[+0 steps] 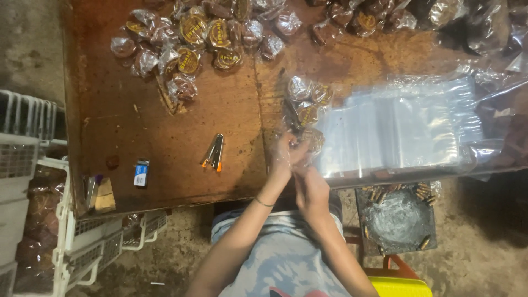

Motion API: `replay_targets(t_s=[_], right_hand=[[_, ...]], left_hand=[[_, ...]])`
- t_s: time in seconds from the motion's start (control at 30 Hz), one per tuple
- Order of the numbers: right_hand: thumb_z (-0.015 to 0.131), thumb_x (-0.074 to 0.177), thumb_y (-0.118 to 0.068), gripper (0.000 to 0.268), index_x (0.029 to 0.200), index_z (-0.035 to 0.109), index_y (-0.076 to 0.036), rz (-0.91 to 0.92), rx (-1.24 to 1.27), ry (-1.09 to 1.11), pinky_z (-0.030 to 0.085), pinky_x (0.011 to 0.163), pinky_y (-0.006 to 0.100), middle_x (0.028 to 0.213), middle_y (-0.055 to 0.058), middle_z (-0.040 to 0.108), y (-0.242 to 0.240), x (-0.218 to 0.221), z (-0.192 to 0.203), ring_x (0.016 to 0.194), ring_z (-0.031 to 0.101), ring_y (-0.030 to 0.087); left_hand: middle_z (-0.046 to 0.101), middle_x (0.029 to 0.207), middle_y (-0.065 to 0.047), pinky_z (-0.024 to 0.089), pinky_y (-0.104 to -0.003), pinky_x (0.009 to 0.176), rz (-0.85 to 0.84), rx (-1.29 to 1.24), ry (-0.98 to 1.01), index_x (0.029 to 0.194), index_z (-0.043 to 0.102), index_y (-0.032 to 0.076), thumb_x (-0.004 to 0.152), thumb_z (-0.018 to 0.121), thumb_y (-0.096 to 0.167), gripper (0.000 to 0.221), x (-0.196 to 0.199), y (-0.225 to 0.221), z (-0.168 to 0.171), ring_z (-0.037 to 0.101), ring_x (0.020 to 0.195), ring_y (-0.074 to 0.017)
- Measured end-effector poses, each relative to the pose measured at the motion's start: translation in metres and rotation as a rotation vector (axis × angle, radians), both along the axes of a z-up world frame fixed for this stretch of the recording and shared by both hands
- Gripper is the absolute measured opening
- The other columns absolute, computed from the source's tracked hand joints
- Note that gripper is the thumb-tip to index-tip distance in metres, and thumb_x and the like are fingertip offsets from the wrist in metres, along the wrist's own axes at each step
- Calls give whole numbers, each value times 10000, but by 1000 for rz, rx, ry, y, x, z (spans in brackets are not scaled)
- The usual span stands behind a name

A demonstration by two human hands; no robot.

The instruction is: The person packages small wrapped baked goods into larger clear plastic bags by hand, using a lighter to seal the plastic bags.

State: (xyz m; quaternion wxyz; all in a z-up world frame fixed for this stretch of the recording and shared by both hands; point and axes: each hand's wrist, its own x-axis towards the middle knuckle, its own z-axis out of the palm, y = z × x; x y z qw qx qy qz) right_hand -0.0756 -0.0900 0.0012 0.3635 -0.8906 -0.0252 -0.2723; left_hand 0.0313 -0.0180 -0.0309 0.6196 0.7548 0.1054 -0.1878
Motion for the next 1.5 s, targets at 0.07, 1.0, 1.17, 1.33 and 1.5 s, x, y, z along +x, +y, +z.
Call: replay_targets(t_s=[0.07, 1.0, 1.17, 1.33, 1.5], right_hand=[[685, 914, 12, 68, 946, 681, -48, 16, -33, -33, 530, 596, 389, 728, 87, 602, 6, -6, 1, 643, 646, 313], [335, 1077, -529, 630, 1611, 347, -196, 130, -594, 367, 91, 1216, 625, 1695, 170, 219, -55, 153, 15, 1563, 199, 363], [299, 1028, -589, 686, 1613, 336, -233, 96, -597, 395, 95, 1209, 642, 1696, 176, 186, -53, 155, 15, 1571, 164, 359], [250, 1050, -568, 677, 1633, 290, -226, 97, -558, 423, 48, 1239, 633, 1709, 144, 118, -48, 155, 21, 1580, 104, 360], [246, 1056, -557, 662, 1628, 310, -229, 92, -553, 380, 73, 1233, 645, 1707, 144, 158, -50, 157, 14, 1575, 145, 373]], left_hand=[[709, 866, -301, 576, -469, 720, -1, 170, -61, 910, 649, -8, 860, 756, 407, 431, 1, -7, 20, 721, 887, -437], [691, 1143, -320, 500, -531, 980, -499, -201, -159, 1214, 627, -39, 1005, 550, 136, 283, 27, 64, 89, 636, 1134, -404], [727, 829, -177, 580, -379, 753, -432, -253, -284, 1129, 672, -11, 1051, 453, 196, 311, 119, 113, 91, 728, 760, -260], [441, 1140, -150, 438, -440, 838, 56, 736, -496, 981, 644, 91, 1027, 569, 191, 133, 201, 140, 53, 406, 1008, -308], [306, 1523, -196, 597, -402, 793, 98, 980, -423, 1349, 590, 200, 867, 830, 419, 582, 221, 148, 19, 306, 1273, -443]])
